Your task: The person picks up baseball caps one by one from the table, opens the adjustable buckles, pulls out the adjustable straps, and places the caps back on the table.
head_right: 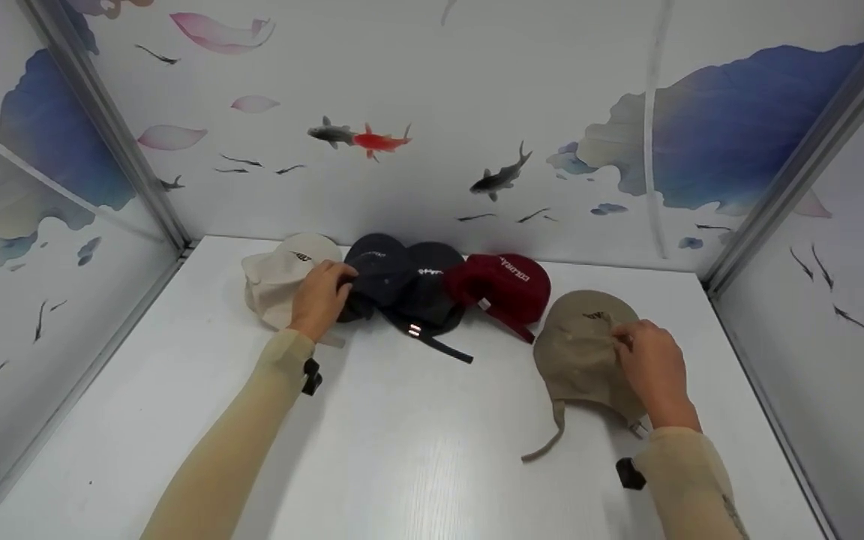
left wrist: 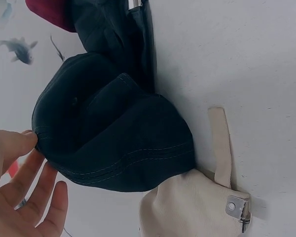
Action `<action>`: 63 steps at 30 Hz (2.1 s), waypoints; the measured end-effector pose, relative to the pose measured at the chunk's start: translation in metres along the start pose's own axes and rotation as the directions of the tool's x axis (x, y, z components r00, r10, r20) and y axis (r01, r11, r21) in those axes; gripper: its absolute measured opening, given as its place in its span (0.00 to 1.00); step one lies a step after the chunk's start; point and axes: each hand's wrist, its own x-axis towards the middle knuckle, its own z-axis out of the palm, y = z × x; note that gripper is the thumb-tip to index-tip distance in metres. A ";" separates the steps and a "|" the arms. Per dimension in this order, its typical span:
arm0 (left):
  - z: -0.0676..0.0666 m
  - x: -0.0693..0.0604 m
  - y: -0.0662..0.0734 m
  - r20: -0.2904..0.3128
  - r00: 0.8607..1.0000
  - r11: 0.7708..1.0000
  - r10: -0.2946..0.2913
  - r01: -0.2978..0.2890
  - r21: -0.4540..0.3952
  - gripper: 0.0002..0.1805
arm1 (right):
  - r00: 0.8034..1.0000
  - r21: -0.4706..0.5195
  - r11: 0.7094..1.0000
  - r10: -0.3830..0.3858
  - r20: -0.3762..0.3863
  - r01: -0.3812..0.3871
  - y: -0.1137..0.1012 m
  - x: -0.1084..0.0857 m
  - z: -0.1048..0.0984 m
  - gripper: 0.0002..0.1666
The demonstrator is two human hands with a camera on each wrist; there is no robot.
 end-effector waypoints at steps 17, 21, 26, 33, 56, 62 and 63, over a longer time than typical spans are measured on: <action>-0.003 0.006 0.000 -0.018 1.000 0.998 0.019 -0.020 -0.052 0.08 | 1.000 0.006 1.000 0.019 -0.009 -0.019 -0.002 0.027 0.025 0.30; -0.009 0.012 0.001 -0.050 0.998 0.997 0.037 -0.041 -0.066 0.07 | 0.996 0.011 0.999 -0.032 -0.084 0.033 -0.012 0.021 0.028 0.33; -0.019 0.018 0.005 -0.105 0.992 0.996 0.063 -0.070 -0.062 0.07 | 0.983 0.017 0.993 -0.109 -0.149 0.113 -0.035 0.015 0.032 0.32; -0.036 0.018 0.012 -0.113 0.990 0.990 0.082 -0.094 -0.102 0.07 | 0.969 0.100 0.976 -0.176 -0.172 0.195 -0.079 0.003 0.032 0.30; -0.081 -0.020 0.036 -0.097 0.982 0.952 0.159 -0.178 -0.247 0.05 | 0.912 0.168 0.900 -0.377 -0.164 0.402 -0.182 -0.015 0.053 0.29; -0.086 -0.039 0.049 -0.079 0.972 0.923 0.219 -0.233 -0.308 0.05 | 0.878 0.163 0.867 -0.445 -0.175 0.471 -0.196 -0.020 0.053 0.31; -0.087 -0.042 0.052 -0.071 0.971 0.915 0.230 -0.240 -0.323 0.05 | 0.866 0.159 0.855 -0.467 -0.178 0.494 -0.198 -0.021 0.053 0.33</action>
